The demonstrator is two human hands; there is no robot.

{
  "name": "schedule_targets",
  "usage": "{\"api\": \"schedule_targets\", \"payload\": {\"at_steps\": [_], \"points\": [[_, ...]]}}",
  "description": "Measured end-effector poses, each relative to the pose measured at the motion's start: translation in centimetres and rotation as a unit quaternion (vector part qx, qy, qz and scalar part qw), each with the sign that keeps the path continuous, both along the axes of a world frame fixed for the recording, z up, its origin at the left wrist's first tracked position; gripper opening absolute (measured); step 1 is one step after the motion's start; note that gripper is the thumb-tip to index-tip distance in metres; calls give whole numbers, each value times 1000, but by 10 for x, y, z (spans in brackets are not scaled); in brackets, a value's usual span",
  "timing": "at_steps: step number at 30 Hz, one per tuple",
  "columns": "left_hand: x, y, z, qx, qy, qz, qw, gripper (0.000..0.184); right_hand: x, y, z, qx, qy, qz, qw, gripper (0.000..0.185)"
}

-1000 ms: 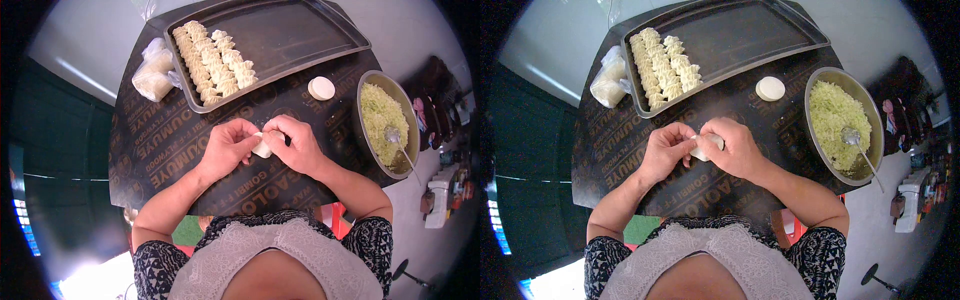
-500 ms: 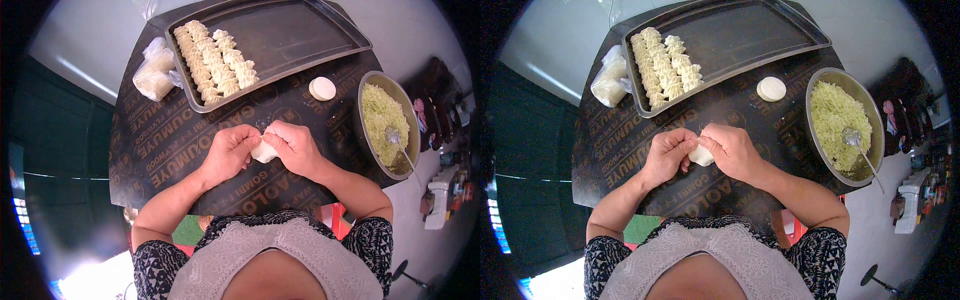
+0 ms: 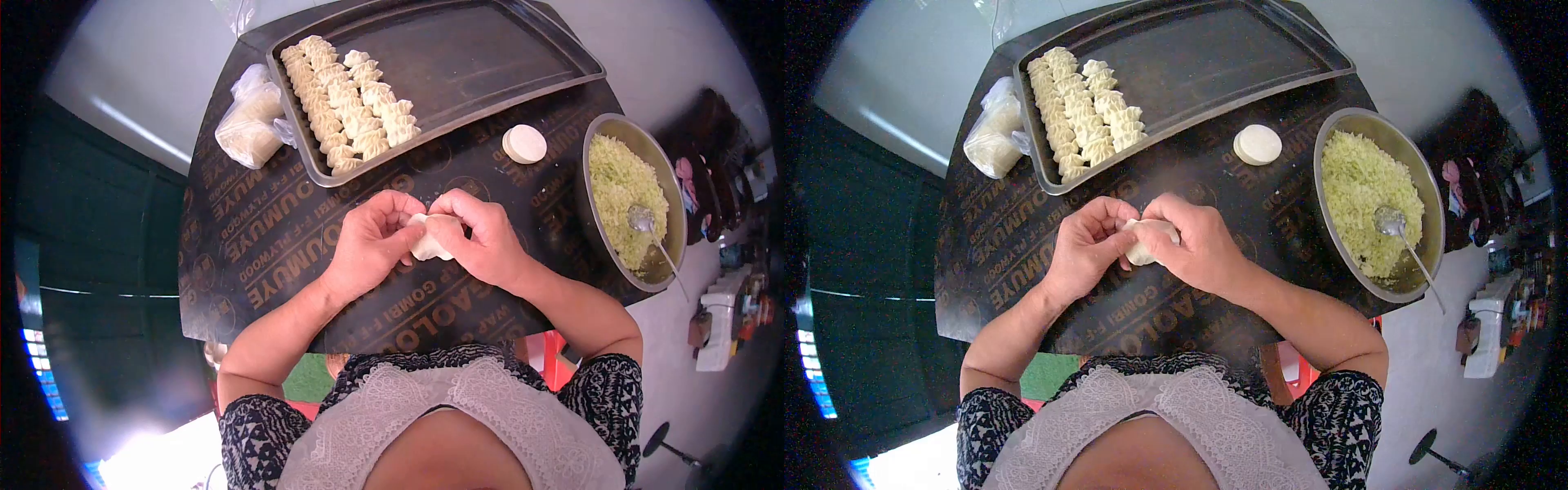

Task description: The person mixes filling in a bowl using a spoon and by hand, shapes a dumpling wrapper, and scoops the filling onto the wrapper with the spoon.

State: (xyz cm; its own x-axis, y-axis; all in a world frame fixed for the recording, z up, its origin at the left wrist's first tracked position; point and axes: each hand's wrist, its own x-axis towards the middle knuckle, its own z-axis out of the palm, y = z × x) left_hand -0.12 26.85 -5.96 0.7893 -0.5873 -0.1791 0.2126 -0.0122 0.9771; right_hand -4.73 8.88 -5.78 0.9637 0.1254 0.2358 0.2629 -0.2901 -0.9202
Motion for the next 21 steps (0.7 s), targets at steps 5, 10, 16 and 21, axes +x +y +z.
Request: {"api": "schedule_targets", "payload": {"at_steps": [5,10,16,21], "points": [[0,-3,-2,-24,-8,17,1000,20,-1,0,1,-17,36,-8,999,9],[1,0,-1,-16,6,20,1000,12,7,-4,-7,-78,-143,-11,987,10],[0,2,-3,-2,-21,19,1000,5,1,3,-3,2,-10,-20,1000,8],[-3,1,-1,8,-49,-8,999,9,2,2,-6,-37,-43,-20,998,8]]}}
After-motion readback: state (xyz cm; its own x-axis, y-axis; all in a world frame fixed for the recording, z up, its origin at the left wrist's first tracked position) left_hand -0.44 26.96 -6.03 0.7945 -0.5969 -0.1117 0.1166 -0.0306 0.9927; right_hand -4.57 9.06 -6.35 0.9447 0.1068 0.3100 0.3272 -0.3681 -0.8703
